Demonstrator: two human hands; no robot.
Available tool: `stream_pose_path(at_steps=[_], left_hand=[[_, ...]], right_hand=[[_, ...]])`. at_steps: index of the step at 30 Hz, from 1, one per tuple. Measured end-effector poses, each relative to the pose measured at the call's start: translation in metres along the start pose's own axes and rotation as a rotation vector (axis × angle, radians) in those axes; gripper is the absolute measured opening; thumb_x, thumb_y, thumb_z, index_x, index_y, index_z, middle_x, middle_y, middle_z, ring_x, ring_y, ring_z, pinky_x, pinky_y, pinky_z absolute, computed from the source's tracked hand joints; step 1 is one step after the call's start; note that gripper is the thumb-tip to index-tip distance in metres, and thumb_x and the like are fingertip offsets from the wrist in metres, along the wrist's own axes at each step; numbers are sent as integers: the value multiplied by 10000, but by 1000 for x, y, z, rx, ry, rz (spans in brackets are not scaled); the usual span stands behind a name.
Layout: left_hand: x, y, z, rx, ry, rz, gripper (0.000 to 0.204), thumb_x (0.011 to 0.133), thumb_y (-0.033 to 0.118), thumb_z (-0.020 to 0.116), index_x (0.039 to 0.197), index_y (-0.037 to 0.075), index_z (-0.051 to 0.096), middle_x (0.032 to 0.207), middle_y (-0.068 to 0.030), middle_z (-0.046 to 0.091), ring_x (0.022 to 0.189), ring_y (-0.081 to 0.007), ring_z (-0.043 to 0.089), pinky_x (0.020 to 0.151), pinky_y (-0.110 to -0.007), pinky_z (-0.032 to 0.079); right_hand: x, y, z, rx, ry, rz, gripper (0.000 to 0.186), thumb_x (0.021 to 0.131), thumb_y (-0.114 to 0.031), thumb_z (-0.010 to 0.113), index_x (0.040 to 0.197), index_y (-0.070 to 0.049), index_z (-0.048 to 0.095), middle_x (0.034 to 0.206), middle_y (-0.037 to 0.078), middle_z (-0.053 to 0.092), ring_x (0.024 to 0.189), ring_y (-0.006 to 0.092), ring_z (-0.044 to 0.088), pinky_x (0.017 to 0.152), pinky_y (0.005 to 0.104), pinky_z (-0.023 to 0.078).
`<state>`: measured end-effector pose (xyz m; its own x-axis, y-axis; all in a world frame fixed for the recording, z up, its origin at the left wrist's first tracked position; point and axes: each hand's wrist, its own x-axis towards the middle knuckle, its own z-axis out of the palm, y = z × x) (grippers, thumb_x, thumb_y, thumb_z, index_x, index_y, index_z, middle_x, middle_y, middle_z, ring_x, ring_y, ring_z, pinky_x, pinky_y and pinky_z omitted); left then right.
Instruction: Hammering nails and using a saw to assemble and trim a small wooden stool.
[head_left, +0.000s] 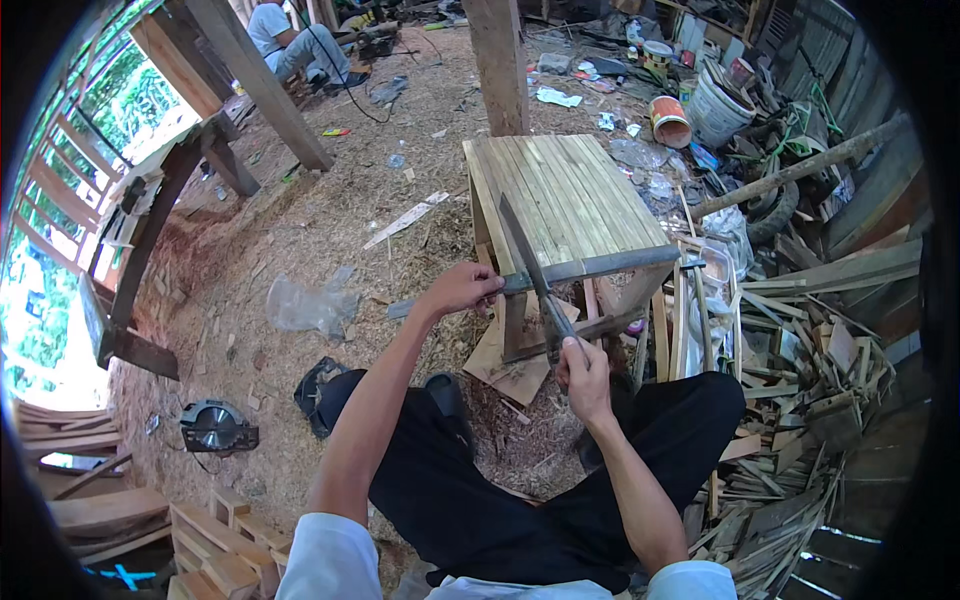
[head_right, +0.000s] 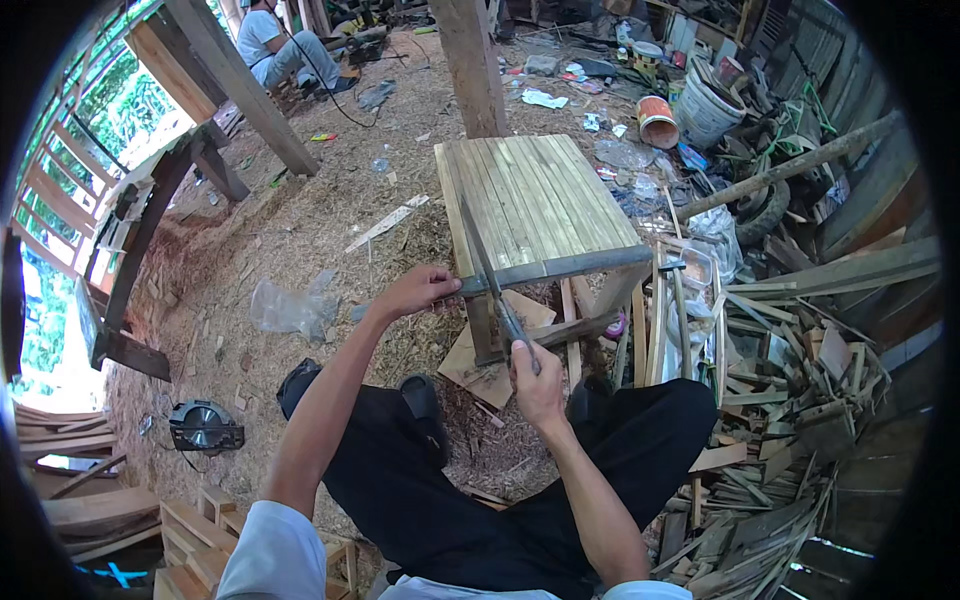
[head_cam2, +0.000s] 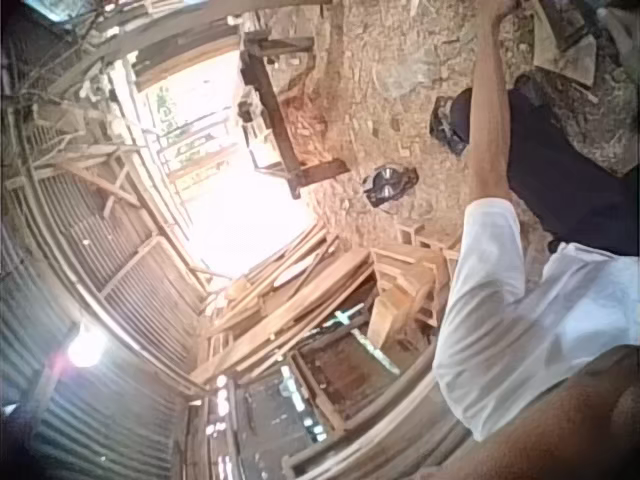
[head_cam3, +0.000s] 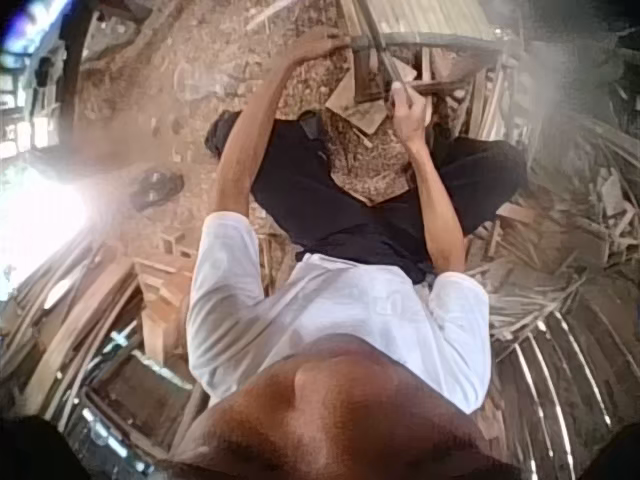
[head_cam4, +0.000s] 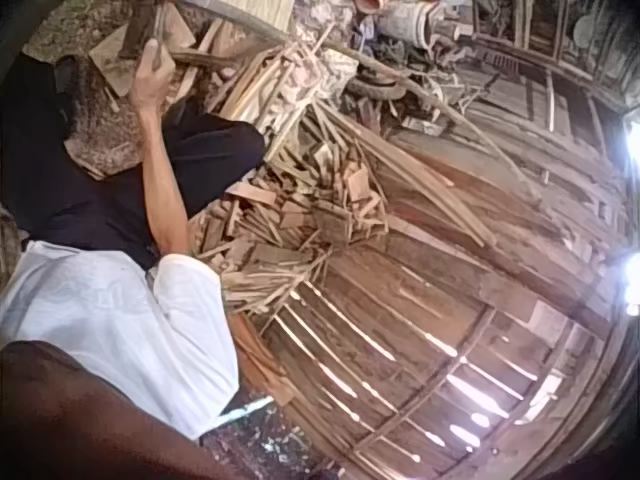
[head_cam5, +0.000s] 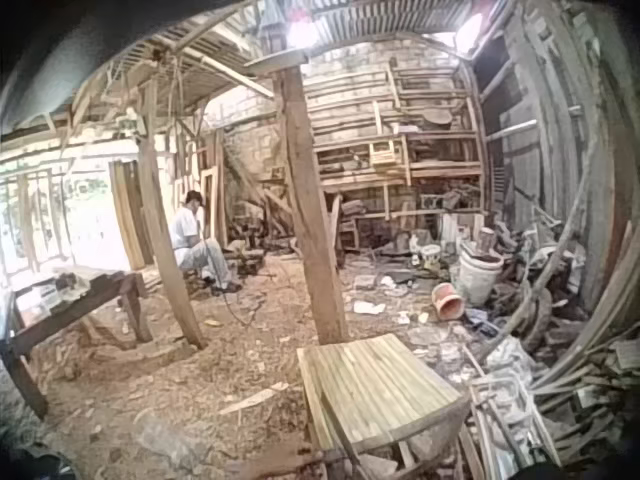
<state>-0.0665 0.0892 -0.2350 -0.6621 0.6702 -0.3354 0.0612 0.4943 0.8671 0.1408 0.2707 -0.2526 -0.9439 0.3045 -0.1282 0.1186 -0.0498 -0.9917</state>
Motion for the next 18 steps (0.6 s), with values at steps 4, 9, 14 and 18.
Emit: stream_pose_path(at_steps=[4,9,14,18], left_hand=[[-4,6,1,115,82,-26,399,976,379,582,827,18,662,667,-36,615,593,-95,613,548,-274,451],[1,13,4,94,109,-107,444,955,415,603,739,30,650,585,-20,583,521,-100,599,499,-271,423],[6,15,8,142,99,-119,441,949,409,613,728,30,656,564,-15,585,488,-100,593,469,-268,415],[9,10,11,86,153,-100,406,933,390,615,781,23,698,620,-32,642,506,-115,622,507,-283,473]], right_hand=[[-1,1,6,-33,3,-38,388,1025,-300,473,716,-65,462,570,-19,400,498,68,386,471,259,303],[-2,-6,3,-87,1,-59,385,1026,-300,475,724,-64,462,580,-24,395,504,70,384,479,260,311],[-6,-16,8,-117,27,-106,395,1028,-300,473,720,-54,459,578,-21,391,510,78,392,491,265,326],[-9,-29,10,-57,25,-51,398,1029,-300,470,722,-47,460,577,-18,396,516,82,402,495,268,331]])
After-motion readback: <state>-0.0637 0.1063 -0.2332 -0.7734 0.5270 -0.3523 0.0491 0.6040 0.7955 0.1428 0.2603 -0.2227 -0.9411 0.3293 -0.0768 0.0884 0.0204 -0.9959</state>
